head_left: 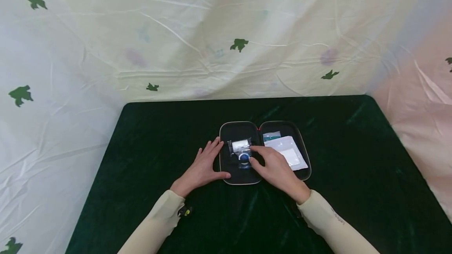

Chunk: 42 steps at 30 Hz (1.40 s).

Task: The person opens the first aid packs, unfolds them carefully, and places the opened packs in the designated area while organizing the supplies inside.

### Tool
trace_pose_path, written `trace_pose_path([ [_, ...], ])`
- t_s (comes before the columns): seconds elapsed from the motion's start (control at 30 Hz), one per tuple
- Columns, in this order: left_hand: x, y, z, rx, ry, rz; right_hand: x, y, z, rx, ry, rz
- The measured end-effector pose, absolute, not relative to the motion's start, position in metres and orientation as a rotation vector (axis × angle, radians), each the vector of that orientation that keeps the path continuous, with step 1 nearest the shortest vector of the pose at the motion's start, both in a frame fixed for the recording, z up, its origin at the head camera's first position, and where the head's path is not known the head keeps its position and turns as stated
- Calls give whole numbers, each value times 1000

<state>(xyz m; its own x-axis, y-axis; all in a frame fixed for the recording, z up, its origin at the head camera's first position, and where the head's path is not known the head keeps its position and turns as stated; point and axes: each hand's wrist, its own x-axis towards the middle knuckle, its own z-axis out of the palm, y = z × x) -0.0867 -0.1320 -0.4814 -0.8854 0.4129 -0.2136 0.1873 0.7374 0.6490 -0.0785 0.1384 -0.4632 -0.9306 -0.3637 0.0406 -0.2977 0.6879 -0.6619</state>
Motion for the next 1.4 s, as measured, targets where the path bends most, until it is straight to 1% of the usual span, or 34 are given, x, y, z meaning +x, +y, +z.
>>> trace_pose_path([
  [0.33,-86,-132,-480,467,2601,915,-77,128,-465,-630,2764,-1011],
  [0.6,-87,-132,-480,470,2599,915,-78,122,-463,-759,2819,-858],
  [0.97,-87,-131,-481,469,2604,908,-77,114,-459,-667,2781,-748],
  [1.17,-86,-132,-481,476,2601,925,-77,110,-461,-719,2780,-745],
  [1.4,-86,-133,-480,479,2594,950,-81,108,-465,-829,2717,-893],
])
